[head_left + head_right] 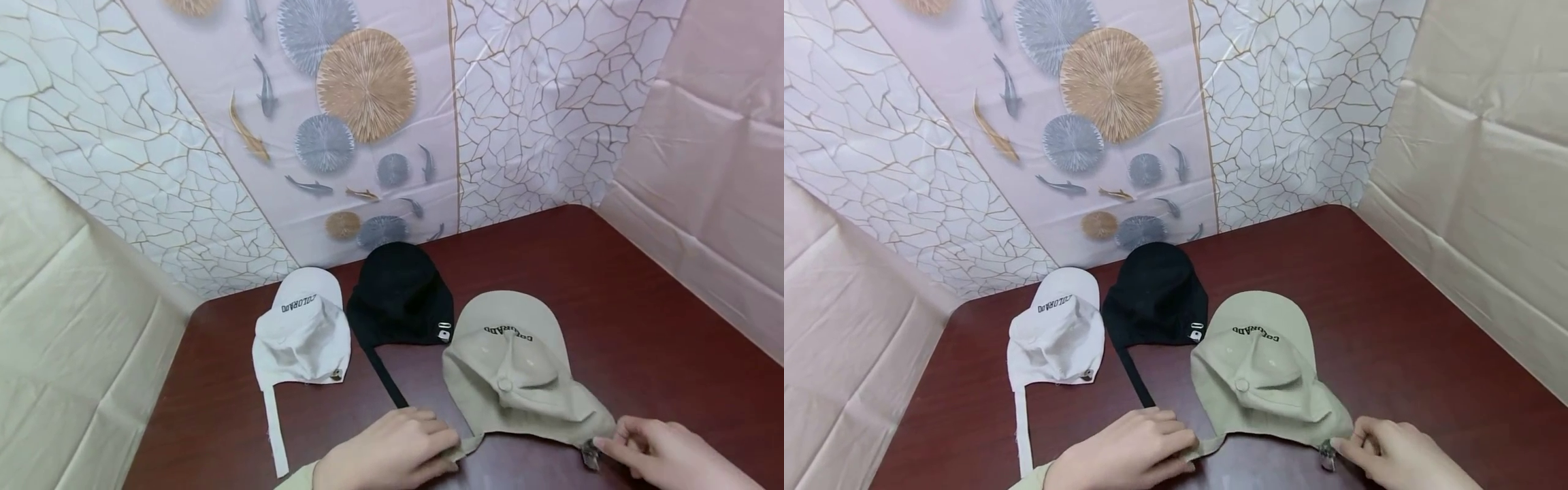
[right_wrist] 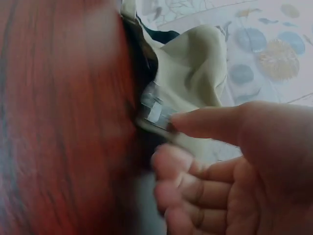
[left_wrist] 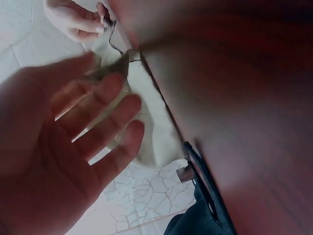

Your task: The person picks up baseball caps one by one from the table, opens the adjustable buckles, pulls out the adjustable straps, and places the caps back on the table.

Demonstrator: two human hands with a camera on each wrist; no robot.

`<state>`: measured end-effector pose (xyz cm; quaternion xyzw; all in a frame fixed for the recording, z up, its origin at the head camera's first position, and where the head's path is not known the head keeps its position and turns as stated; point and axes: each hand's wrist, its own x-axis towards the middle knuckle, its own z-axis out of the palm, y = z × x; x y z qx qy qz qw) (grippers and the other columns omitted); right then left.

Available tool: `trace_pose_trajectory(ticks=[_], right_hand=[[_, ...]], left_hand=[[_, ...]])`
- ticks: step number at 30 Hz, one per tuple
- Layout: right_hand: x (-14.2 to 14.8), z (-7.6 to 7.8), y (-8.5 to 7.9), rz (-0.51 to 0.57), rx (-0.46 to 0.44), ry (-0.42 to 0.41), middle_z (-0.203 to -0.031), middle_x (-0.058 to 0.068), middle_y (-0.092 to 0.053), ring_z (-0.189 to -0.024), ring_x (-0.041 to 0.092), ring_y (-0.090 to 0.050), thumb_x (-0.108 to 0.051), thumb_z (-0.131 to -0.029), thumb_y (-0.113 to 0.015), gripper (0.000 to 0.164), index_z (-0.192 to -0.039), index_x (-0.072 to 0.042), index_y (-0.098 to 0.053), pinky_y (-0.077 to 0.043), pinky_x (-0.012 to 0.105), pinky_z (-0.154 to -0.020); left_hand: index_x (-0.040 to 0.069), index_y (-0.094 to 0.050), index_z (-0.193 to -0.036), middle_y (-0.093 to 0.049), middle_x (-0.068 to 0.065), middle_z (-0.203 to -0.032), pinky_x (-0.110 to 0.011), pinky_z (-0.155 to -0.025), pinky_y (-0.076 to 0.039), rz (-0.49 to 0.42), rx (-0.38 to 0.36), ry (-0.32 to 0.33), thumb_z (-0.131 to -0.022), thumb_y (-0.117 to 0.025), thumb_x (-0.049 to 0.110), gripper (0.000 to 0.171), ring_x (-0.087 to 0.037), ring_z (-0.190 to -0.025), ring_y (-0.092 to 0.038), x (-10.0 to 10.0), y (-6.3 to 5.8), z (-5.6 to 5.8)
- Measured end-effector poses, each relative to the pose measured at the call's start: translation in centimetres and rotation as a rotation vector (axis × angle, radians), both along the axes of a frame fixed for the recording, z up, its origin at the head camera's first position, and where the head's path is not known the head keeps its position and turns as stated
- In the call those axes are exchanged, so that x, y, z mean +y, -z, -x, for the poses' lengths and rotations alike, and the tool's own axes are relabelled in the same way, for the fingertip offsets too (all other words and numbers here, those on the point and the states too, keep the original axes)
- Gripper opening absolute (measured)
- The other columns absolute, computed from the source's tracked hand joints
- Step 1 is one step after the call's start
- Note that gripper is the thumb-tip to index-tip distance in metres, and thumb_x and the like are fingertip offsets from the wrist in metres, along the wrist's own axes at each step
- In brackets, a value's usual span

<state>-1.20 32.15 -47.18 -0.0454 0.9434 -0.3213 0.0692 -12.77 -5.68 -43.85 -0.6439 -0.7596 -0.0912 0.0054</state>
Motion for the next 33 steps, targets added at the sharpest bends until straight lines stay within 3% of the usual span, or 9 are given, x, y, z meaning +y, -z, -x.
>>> trace_pose_trajectory(ticks=[3, 6, 10, 14, 17, 19, 24, 28, 33], right_hand=[[-0.3, -0.1, -0.8, -0.119, 0.029, 0.083, -0.061, -0.013, -0.043, -0.055, -0.001, -0.038, -0.036, -0.098, -0.066, 0.025, -0.079, -0.023, -0.056, -0.032, 0.024, -0.053], [-0.8, 0.0, -1.7, -0.118, 0.200, 0.144, -0.067, -0.016, -0.048, -0.059, -0.002, -0.041, -0.030, -0.094, -0.072, 0.017, -0.084, -0.026, -0.059, -0.033, 0.023, -0.056], [-2.0, 1.0, -2.3, -0.032, 0.584, 0.073, -0.083, -0.024, -0.058, -0.074, -0.007, -0.052, -0.008, -0.078, -0.084, 0.036, -0.091, -0.034, -0.064, -0.040, 0.012, -0.067], [-3.0, 2.7, -2.7, 0.003, 0.739, -0.066, -0.099, -0.019, -0.064, -0.094, -0.007, -0.057, 0.003, -0.067, -0.087, 0.052, -0.102, -0.032, -0.068, -0.040, 0.006, -0.084], [-3.4, 3.7, -2.5, -0.063, 0.700, -0.154, -0.108, -0.016, -0.064, -0.098, -0.001, -0.060, -0.003, -0.070, -0.088, 0.052, -0.112, -0.026, -0.068, -0.041, 0.008, -0.085], [-3.5, 4.0, -2.1, -0.147, 0.602, -0.190, -0.115, -0.013, -0.062, -0.102, 0.005, -0.061, -0.017, -0.075, -0.088, 0.053, -0.123, -0.021, -0.065, -0.045, 0.014, -0.085], [-3.6, 3.6, -1.0, -0.338, 0.369, -0.204, -0.128, 0.001, -0.058, -0.112, 0.022, -0.060, -0.045, -0.086, -0.078, 0.065, -0.138, -0.010, -0.059, -0.053, 0.042, -0.084], [-3.8, 3.6, -0.7, -0.413, 0.338, -0.157, -0.130, 0.015, -0.059, -0.116, 0.034, -0.060, -0.046, -0.086, -0.077, 0.066, -0.131, 0.001, -0.062, -0.051, 0.054, -0.085], [-3.6, 3.9, -1.0, -0.452, 0.339, -0.094, -0.126, 0.023, -0.060, -0.108, 0.041, -0.063, -0.045, -0.081, -0.081, 0.069, -0.123, 0.008, -0.064, -0.050, 0.058, -0.087]], left_hand=[[0.026, -0.060, -0.112, -0.056, 0.020, -0.096, -0.009, -0.080, -0.036, 0.074, -0.133, 0.004, -0.102, -0.056, 0.046, 0.023, 0.006, -0.088, -0.045, -0.6, -0.3, 0.3], [0.025, -0.058, -0.128, -0.057, 0.017, -0.108, -0.008, -0.084, -0.036, 0.117, -0.190, -0.007, -0.099, -0.059, 0.051, 0.040, 0.006, -0.095, -0.047, -1.1, -0.7, 0.7], [0.021, -0.060, -0.129, -0.059, 0.012, -0.115, -0.012, -0.088, -0.043, 0.058, -0.062, -0.045, -0.100, -0.061, 0.043, 0.037, 0.002, -0.102, -0.054, -0.2, -0.9, 1.3], [0.017, -0.065, -0.124, -0.062, 0.007, -0.119, -0.019, -0.094, -0.047, -0.030, 0.126, -0.106, -0.103, -0.058, 0.032, 0.027, -0.006, -0.108, -0.060, 2.8, -0.4, 1.9], [0.016, -0.063, -0.121, -0.063, 0.006, -0.113, -0.023, -0.092, -0.049, -0.013, 0.204, -0.147, -0.103, -0.058, 0.032, 0.025, -0.008, -0.105, -0.062, 4.9, 0.3, 2.3], [0.016, -0.062, -0.120, -0.062, 0.005, -0.109, -0.025, -0.089, -0.050, 0.053, 0.249, -0.165, -0.102, -0.060, 0.034, 0.026, -0.009, -0.104, -0.063, 5.7, 0.8, 2.5], [0.022, -0.063, -0.124, -0.059, 0.006, -0.116, -0.027, -0.082, -0.051, 0.234, 0.278, -0.165, -0.097, -0.067, 0.038, 0.031, -0.010, -0.106, -0.058, 6.3, 1.1, 2.5], [0.027, -0.067, -0.120, -0.056, 0.008, -0.112, -0.023, -0.079, -0.049, 0.251, 0.227, -0.137, -0.096, -0.069, 0.036, 0.025, -0.008, -0.102, -0.054, 5.7, 0.4, 2.4], [0.028, -0.073, -0.114, -0.058, 0.012, -0.105, -0.015, -0.077, -0.045, 0.157, 0.081, -0.079, -0.096, -0.068, 0.039, 0.022, -0.003, -0.097, -0.053, 4.2, 0.3, 2.7]])
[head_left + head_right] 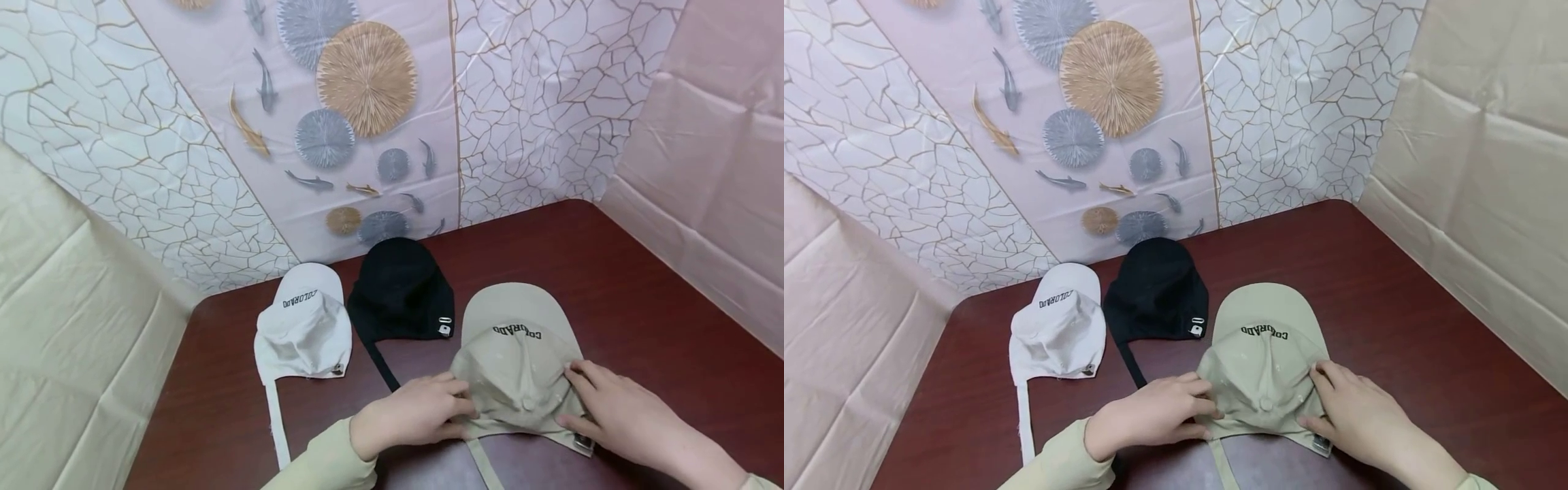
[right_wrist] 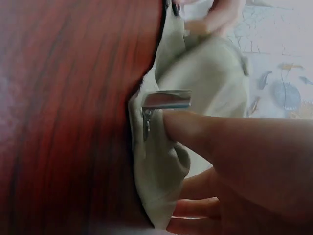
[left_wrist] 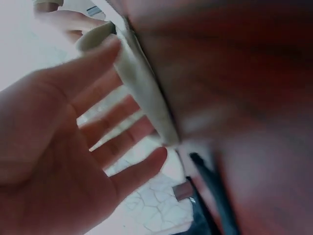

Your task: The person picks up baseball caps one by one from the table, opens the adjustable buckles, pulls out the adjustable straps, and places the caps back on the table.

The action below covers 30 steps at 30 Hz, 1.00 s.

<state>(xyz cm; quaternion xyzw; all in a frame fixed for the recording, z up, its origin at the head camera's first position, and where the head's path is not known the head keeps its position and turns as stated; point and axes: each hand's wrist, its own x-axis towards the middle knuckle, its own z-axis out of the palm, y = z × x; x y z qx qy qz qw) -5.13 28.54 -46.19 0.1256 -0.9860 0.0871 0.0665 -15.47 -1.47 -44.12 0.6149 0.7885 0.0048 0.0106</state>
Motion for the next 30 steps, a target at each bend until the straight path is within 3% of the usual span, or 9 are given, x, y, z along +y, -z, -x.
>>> trace_pose_trajectory(ticks=[4, 9, 12, 15, 17, 19, 23, 26, 30], right_hand=[[0.0, 0.6, 0.0, -0.005, 0.041, -0.009, -0.118, 0.022, -0.061, -0.104, 0.041, -0.063, -0.043, -0.076, -0.084, 0.069, -0.116, 0.009, -0.064, -0.048, 0.057, -0.089], [-0.6, 0.4, -0.6, 0.026, 0.145, -0.024, -0.106, 0.010, -0.064, -0.094, 0.033, -0.064, -0.037, -0.068, -0.090, 0.064, -0.112, 0.001, -0.063, -0.049, 0.054, -0.083], [-0.9, 0.0, -1.5, 0.093, 0.236, -0.039, -0.111, 0.005, -0.064, -0.097, 0.028, -0.065, -0.029, -0.067, -0.091, 0.064, -0.119, -0.005, -0.062, -0.049, 0.050, -0.081], [-1.1, -0.1, -2.3, 0.161, 0.260, -0.055, -0.129, 0.007, -0.061, -0.113, 0.029, -0.061, -0.030, -0.074, -0.088, 0.070, -0.134, -0.008, -0.059, -0.042, 0.035, -0.099], [-1.3, 0.0, -2.2, 0.172, 0.200, -0.058, -0.142, 0.010, -0.055, -0.125, 0.032, -0.055, -0.038, -0.082, -0.083, 0.073, -0.141, -0.008, -0.055, -0.032, 0.027, -0.109], [-1.4, 0.3, -1.8, 0.158, 0.101, -0.064, -0.149, 0.018, -0.048, -0.132, 0.041, -0.048, -0.048, -0.087, -0.076, 0.076, -0.144, -0.004, -0.052, -0.029, 0.030, -0.114], [-1.6, 1.4, -0.3, 0.066, -0.052, -0.095, -0.149, 0.029, -0.043, -0.135, 0.051, -0.041, -0.056, -0.087, -0.071, 0.084, -0.141, 0.006, -0.052, -0.039, 0.058, -0.104], [-1.6, 2.1, 0.7, 0.017, -0.071, -0.133, -0.146, 0.033, -0.044, -0.135, 0.054, -0.040, -0.056, -0.087, -0.071, 0.086, -0.138, 0.011, -0.052, -0.039, 0.061, -0.102], [-1.3, 2.9, 0.9, 0.002, -0.107, -0.132, -0.145, 0.037, -0.042, -0.134, 0.058, -0.037, -0.055, -0.089, -0.069, 0.088, -0.138, 0.014, -0.049, -0.036, 0.063, -0.104]], left_hand=[[0.027, -0.076, -0.110, -0.061, 0.014, -0.103, -0.013, -0.078, -0.046, -0.035, -0.050, -0.002, -0.098, -0.067, 0.038, 0.018, -0.002, -0.098, -0.054, -0.3, 0.0, 0.2], [0.023, -0.071, -0.105, -0.060, 0.012, -0.098, -0.018, -0.078, -0.049, -0.107, 0.085, -0.035, -0.095, -0.070, 0.035, 0.016, -0.004, -0.090, -0.058, -0.1, -0.9, 0.1], [0.019, -0.065, -0.115, -0.060, 0.007, -0.108, -0.021, -0.082, -0.050, -0.231, 0.148, -0.081, -0.093, -0.074, 0.035, 0.029, -0.007, -0.095, -0.059, 0.0, -1.8, 0.0], [0.017, -0.056, -0.135, -0.055, 0.001, -0.132, -0.025, -0.097, -0.048, -0.248, 0.160, -0.093, -0.093, -0.073, 0.040, 0.052, -0.012, -0.117, -0.056, 0.6, -2.5, 0.0], [0.019, -0.047, -0.147, -0.048, -0.002, -0.146, -0.029, -0.103, -0.044, -0.159, 0.152, -0.083, -0.094, -0.069, 0.047, 0.064, -0.017, -0.132, -0.048, 1.2, -2.5, 0.1], [0.020, -0.038, -0.155, -0.039, -0.003, -0.157, -0.032, -0.109, -0.040, -0.019, 0.135, -0.077, -0.096, -0.062, 0.054, 0.073, -0.021, -0.142, -0.038, 2.0, -2.2, 0.4], [0.021, -0.025, -0.161, -0.021, 0.000, -0.166, -0.030, -0.113, -0.034, 0.250, 0.004, -0.112, -0.098, -0.053, 0.059, 0.079, -0.021, -0.151, -0.021, 3.8, -1.1, 1.3], [0.021, -0.023, -0.161, -0.013, 0.003, -0.168, -0.026, -0.113, -0.031, 0.375, -0.086, -0.146, -0.099, -0.050, 0.060, 0.078, -0.017, -0.152, -0.016, 5.1, -0.7, 1.9], [0.021, -0.020, -0.162, -0.008, 0.003, -0.168, -0.023, -0.114, -0.027, 0.455, -0.103, -0.169, -0.100, -0.047, 0.061, 0.078, -0.017, -0.153, -0.013, 6.8, -0.8, 2.6]])
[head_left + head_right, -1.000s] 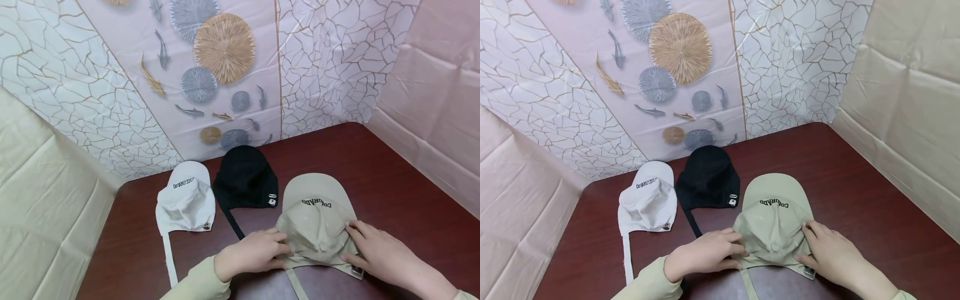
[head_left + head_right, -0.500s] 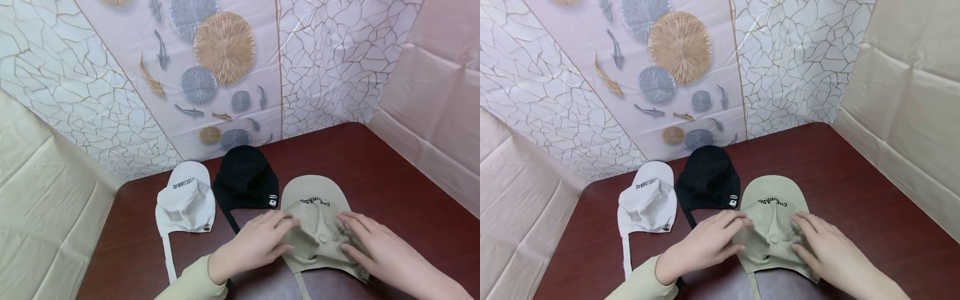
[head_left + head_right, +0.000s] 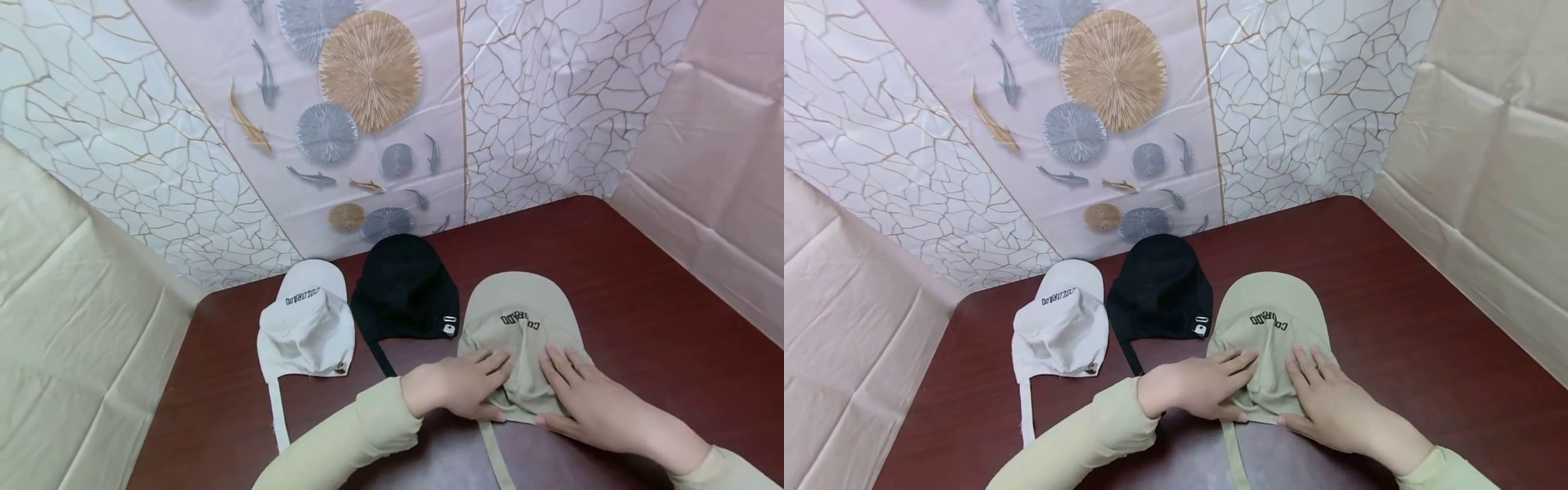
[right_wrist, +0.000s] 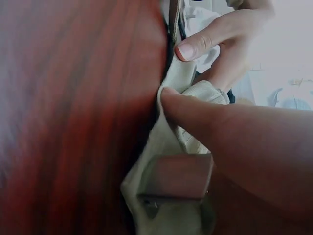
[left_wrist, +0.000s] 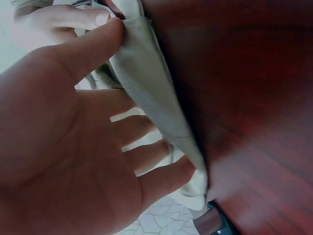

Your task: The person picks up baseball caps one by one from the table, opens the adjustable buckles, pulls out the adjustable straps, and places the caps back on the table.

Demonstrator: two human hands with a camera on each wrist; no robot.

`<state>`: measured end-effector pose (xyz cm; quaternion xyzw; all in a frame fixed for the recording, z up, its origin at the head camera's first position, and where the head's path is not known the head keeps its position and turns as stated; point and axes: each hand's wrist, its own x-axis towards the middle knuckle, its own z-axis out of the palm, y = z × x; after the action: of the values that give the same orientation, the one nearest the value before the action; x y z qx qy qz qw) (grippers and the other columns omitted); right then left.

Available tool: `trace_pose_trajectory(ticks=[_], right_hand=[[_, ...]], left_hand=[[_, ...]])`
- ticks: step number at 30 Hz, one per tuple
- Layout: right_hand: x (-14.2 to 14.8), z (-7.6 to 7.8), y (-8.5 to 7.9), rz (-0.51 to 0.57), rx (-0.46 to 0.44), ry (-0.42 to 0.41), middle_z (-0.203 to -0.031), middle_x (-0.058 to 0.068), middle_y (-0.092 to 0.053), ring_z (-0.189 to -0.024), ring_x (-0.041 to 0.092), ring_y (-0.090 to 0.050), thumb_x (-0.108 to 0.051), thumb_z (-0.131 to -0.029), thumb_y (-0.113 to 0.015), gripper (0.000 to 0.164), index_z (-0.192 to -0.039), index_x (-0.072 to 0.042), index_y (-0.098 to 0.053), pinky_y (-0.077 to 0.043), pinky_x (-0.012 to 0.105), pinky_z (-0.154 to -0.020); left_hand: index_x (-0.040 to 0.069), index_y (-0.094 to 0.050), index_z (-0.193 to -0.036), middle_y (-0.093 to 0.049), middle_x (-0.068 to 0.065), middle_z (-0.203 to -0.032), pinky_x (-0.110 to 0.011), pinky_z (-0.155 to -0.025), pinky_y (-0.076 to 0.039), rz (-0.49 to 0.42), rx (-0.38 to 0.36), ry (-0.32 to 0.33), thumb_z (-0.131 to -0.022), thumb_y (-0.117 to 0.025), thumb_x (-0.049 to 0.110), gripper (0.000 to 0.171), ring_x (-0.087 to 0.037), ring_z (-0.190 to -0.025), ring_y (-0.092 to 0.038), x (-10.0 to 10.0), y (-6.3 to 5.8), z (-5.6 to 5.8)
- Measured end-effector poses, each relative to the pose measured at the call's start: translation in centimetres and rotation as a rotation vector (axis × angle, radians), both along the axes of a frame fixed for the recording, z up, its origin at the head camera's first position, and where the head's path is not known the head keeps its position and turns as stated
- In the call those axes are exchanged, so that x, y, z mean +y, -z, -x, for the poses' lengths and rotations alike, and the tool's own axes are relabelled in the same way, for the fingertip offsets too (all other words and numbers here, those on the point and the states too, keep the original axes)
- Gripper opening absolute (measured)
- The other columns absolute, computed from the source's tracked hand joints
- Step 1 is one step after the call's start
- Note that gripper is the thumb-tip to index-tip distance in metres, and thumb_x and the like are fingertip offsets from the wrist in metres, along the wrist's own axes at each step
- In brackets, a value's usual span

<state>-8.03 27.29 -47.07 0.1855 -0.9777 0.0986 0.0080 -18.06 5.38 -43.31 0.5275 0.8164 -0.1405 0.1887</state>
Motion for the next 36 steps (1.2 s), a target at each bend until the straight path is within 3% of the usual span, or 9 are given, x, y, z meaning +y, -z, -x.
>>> trace_pose_trajectory(ticks=[3, 7, 15, 20, 23, 27, 36], right_hand=[[1.0, 1.2, -0.5, 0.010, -0.069, 0.023, -0.147, 0.040, -0.037, -0.135, 0.061, -0.032, -0.054, -0.090, -0.068, 0.089, -0.139, 0.017, -0.045, -0.032, 0.065, -0.105], [2.9, 4.3, -1.0, 0.061, -0.183, 0.025, -0.149, 0.044, -0.028, -0.135, 0.066, -0.023, -0.053, -0.090, -0.068, 0.094, -0.142, 0.020, -0.038, -0.025, 0.070, -0.106], [5.3, 13.3, -1.9, 0.274, -0.358, 0.000, -0.155, 0.043, -0.011, -0.140, 0.064, -0.004, -0.043, -0.081, -0.082, 0.109, -0.149, 0.018, -0.023, -0.013, 0.072, -0.109], [5.1, 17.7, -2.5, 0.330, -0.470, 0.009, -0.160, 0.036, -0.002, -0.145, 0.056, 0.007, -0.033, -0.077, -0.086, 0.114, -0.155, 0.011, -0.016, -0.005, 0.069, -0.113], [5.1, 19.1, -2.5, 0.354, -0.503, 0.007, -0.161, 0.034, 0.001, -0.146, 0.054, 0.010, -0.028, -0.074, -0.088, 0.115, -0.155, 0.010, -0.015, -0.004, 0.068, -0.113], [5.5, 19.9, -2.1, 0.377, -0.509, 0.004, -0.161, 0.034, 0.003, -0.147, 0.052, 0.012, -0.026, -0.073, -0.088, 0.116, -0.156, 0.009, -0.015, -0.004, 0.069, -0.113], [6.5, 19.4, -1.6, 0.443, -0.508, 0.023, -0.161, 0.034, 0.003, -0.147, 0.052, 0.012, -0.022, -0.074, -0.088, 0.114, -0.156, 0.008, -0.015, -0.005, 0.069, -0.112]], left_hand=[[0.020, -0.018, -0.162, -0.007, 0.003, -0.169, -0.022, -0.116, -0.021, 0.007, 0.023, 0.001, -0.101, -0.046, 0.060, 0.078, -0.017, -0.153, -0.012, 1.5, -0.1, 0.9], [0.018, -0.017, -0.162, -0.005, 0.002, -0.169, -0.020, -0.117, -0.014, -0.012, -0.013, -0.037, -0.103, -0.046, 0.054, 0.075, -0.018, -0.153, -0.010, 3.8, -0.2, 3.3], [0.018, -0.018, -0.161, -0.005, 0.003, -0.169, -0.019, -0.117, -0.013, -0.089, -0.182, -0.244, -0.103, -0.050, 0.046, 0.072, -0.016, -0.154, -0.008, 6.0, -0.2, 9.8], [0.018, -0.016, -0.162, -0.004, 0.003, -0.169, -0.023, -0.118, -0.013, -0.136, -0.248, -0.382, -0.102, -0.054, 0.043, 0.075, -0.017, -0.154, -0.005, 6.2, 0.0, 12.3], [0.019, -0.013, -0.162, -0.002, 0.003, -0.169, -0.025, -0.119, -0.011, -0.146, -0.270, -0.432, -0.102, -0.054, 0.044, 0.077, -0.017, -0.154, -0.002, 6.4, 0.2, 13.0], [0.020, -0.013, -0.162, -0.002, 0.003, -0.169, -0.025, -0.119, -0.011, -0.151, -0.255, -0.452, -0.102, -0.053, 0.045, 0.077, -0.017, -0.154, -0.002, 6.6, 0.4, 13.4], [0.021, -0.011, -0.163, -0.004, 0.003, -0.169, -0.031, -0.121, -0.014, -0.152, -0.127, -0.429, -0.104, -0.048, 0.048, 0.074, -0.019, -0.154, -0.004, 7.5, 0.9, 12.1]])
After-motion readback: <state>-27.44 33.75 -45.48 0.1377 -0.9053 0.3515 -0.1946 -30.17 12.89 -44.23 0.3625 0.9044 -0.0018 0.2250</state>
